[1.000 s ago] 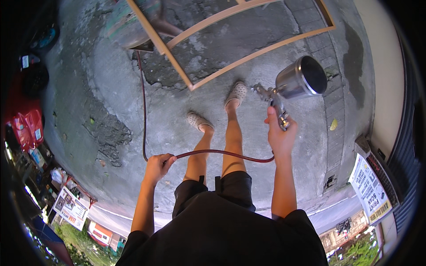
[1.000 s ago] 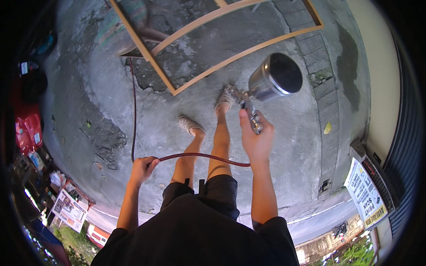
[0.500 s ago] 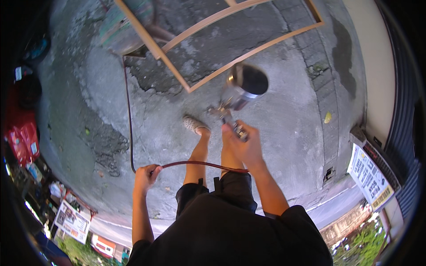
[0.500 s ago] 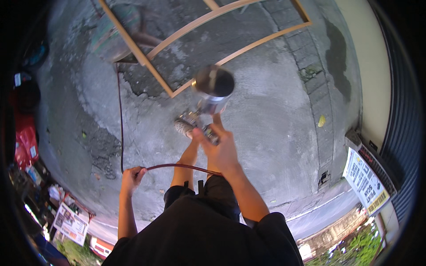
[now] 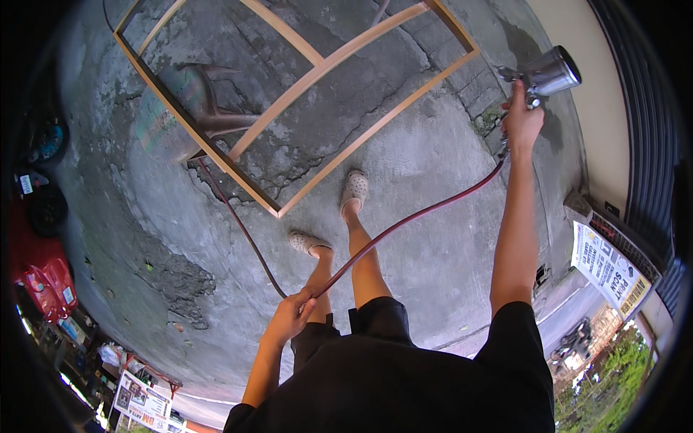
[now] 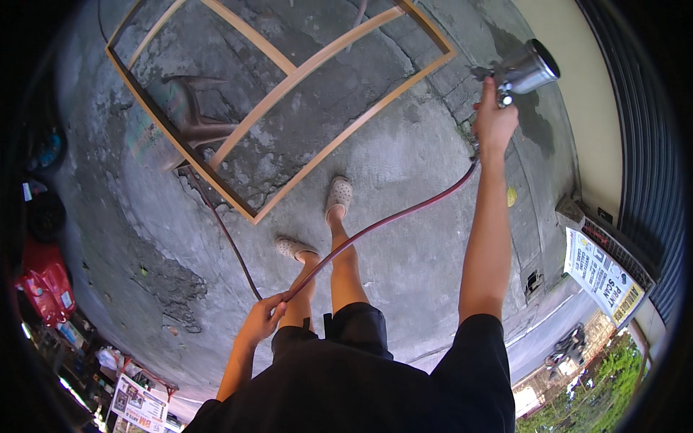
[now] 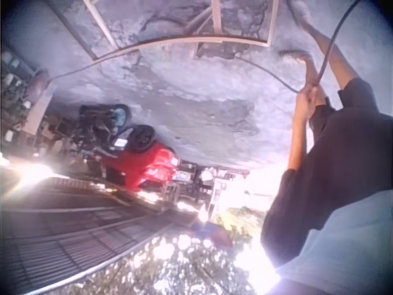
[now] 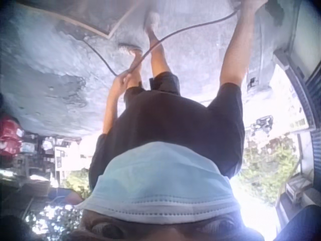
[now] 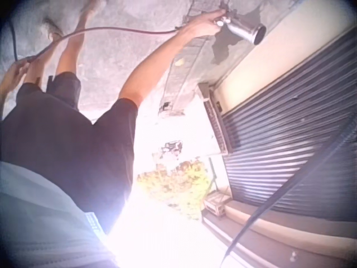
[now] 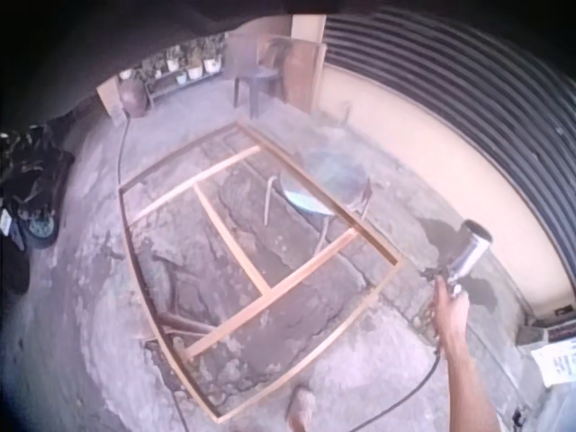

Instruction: The person uses a spray gun to apply finish to a wooden frame and a large board. They move around the frame to cover different sides, then mix a substance in a small container with a stick.

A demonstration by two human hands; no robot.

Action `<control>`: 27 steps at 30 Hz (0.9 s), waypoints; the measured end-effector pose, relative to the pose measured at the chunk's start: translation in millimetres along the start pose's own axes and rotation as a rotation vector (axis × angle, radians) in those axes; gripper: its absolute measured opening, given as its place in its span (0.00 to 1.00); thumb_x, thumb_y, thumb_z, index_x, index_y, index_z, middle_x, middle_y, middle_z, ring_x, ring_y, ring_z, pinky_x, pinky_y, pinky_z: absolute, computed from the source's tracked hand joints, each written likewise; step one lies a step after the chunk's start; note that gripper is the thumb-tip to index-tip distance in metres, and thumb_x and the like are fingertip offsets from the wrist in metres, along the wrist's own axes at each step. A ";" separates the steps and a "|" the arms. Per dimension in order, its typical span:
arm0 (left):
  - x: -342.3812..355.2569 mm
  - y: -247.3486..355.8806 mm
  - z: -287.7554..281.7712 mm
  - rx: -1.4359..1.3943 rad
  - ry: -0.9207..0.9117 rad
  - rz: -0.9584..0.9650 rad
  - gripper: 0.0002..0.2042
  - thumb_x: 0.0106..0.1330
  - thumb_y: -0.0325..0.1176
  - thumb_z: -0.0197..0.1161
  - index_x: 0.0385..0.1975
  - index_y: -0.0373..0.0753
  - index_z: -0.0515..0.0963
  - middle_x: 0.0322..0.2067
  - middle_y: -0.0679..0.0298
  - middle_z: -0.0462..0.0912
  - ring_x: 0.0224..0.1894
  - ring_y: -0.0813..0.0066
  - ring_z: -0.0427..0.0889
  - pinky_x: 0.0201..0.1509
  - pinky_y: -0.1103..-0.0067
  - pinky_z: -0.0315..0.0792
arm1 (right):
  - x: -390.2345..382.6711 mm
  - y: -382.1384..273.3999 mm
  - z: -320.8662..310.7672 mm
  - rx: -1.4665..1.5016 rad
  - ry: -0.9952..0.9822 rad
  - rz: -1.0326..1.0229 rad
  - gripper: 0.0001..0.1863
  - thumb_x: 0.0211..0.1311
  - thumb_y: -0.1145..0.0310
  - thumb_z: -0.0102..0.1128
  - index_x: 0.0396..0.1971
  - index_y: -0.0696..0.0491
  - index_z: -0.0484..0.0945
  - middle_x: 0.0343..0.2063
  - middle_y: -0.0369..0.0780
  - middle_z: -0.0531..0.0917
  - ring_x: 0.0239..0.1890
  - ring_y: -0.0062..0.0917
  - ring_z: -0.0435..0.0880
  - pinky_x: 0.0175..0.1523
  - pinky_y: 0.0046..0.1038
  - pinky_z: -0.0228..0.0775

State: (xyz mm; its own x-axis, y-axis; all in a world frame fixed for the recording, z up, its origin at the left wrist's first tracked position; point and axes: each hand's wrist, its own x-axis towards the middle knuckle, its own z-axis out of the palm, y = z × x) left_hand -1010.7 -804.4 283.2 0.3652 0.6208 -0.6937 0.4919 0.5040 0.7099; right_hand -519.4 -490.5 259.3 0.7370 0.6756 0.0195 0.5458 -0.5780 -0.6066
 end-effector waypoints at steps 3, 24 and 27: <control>1.7 -13.9 -13.4 0.199 -0.080 -0.063 0.15 0.71 0.39 0.59 0.50 0.36 0.80 0.38 0.49 0.85 0.40 0.56 0.85 0.43 0.67 0.75 | 36.4 3.3 -8.4 -0.067 0.133 0.045 0.38 0.64 0.37 0.57 0.17 0.63 0.83 0.08 0.40 0.77 0.11 0.28 0.79 0.19 0.30 0.68; -198.3 -190.5 -414.1 0.348 0.795 -0.231 0.22 0.70 0.50 0.59 0.24 0.36 0.80 0.17 0.45 0.74 0.21 0.44 0.75 0.26 0.61 0.66 | -408.9 -331.8 -10.6 0.452 -0.280 0.084 0.21 0.71 0.57 0.59 0.30 0.63 0.81 0.20 0.38 0.82 0.07 0.15 0.68 0.12 0.23 0.54; -227.2 -172.1 -503.7 0.343 0.986 -0.148 0.20 0.70 0.46 0.61 0.23 0.34 0.78 0.14 0.48 0.72 0.17 0.49 0.70 0.24 0.65 0.64 | -452.0 -398.5 20.4 0.529 -0.334 0.062 0.21 0.71 0.57 0.59 0.30 0.63 0.80 0.22 0.40 0.83 0.08 0.14 0.69 0.13 0.22 0.54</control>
State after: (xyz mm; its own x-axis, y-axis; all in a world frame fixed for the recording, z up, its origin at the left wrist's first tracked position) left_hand -1576.4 -729.7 379.8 -0.4454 0.8581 -0.2554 0.7324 0.5133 0.4473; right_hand -1078.2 -556.1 476.1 0.5505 0.8037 -0.2260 0.1715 -0.3737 -0.9115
